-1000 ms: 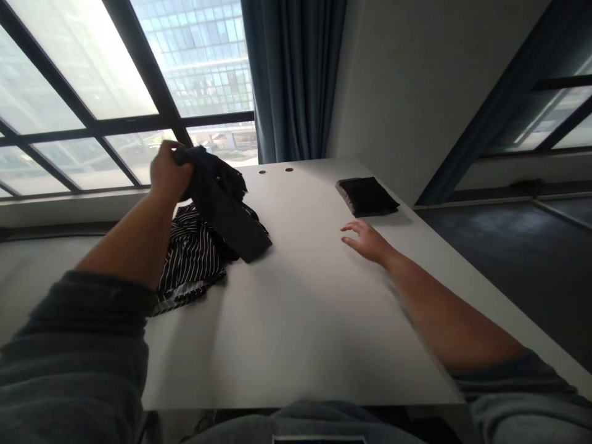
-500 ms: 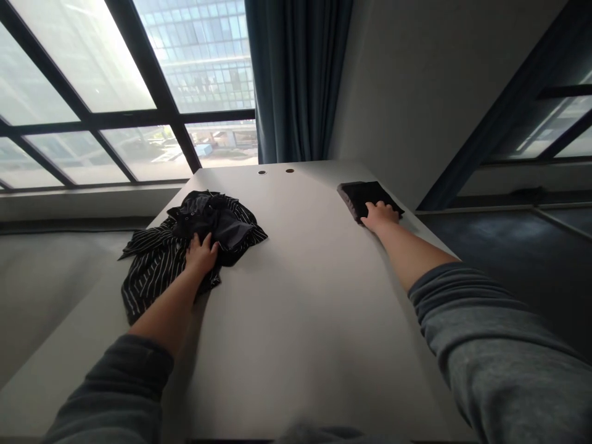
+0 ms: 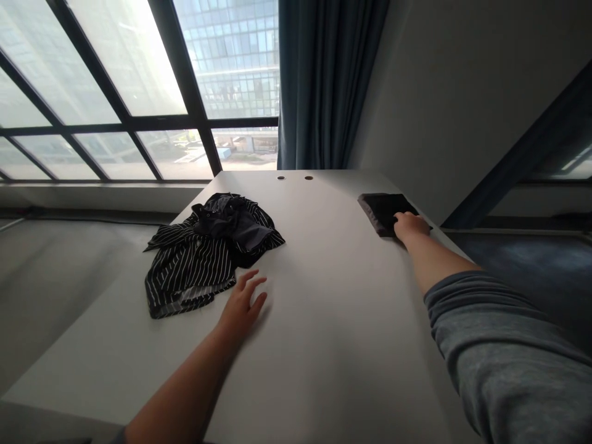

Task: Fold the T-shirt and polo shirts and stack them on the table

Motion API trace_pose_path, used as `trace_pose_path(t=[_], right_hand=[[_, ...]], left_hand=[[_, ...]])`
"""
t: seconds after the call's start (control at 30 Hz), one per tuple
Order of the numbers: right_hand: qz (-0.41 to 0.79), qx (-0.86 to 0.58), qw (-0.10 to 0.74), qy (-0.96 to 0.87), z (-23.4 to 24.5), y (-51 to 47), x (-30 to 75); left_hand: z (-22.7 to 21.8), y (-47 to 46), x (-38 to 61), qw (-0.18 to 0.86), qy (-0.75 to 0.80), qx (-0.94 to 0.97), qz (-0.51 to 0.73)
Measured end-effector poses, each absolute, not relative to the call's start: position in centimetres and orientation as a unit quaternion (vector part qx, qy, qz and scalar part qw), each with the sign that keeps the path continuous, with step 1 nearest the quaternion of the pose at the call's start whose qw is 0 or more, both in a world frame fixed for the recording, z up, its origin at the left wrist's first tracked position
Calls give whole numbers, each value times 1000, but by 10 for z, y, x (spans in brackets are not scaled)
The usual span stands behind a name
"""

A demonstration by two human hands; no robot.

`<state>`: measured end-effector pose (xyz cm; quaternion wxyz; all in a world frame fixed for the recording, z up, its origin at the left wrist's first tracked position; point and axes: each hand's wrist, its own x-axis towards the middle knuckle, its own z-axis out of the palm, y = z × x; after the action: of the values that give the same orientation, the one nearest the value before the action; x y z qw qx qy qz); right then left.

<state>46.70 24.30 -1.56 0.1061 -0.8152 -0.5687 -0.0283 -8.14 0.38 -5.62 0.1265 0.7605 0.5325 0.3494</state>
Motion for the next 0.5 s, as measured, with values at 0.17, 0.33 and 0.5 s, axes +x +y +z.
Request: trace_pose_path(t=[0.17,0.33,0.5], right_hand=[[-70,-799,197,-564,40,246,477],[-88,-708,317,-625,110,223,447],[24,-623,398,-673,129,153,383]], left_hand=[[-61,13,-84,193,489,800,289],[-60,12,-80,209,461,826,247],[-55,9,-73,256,470,802,265]])
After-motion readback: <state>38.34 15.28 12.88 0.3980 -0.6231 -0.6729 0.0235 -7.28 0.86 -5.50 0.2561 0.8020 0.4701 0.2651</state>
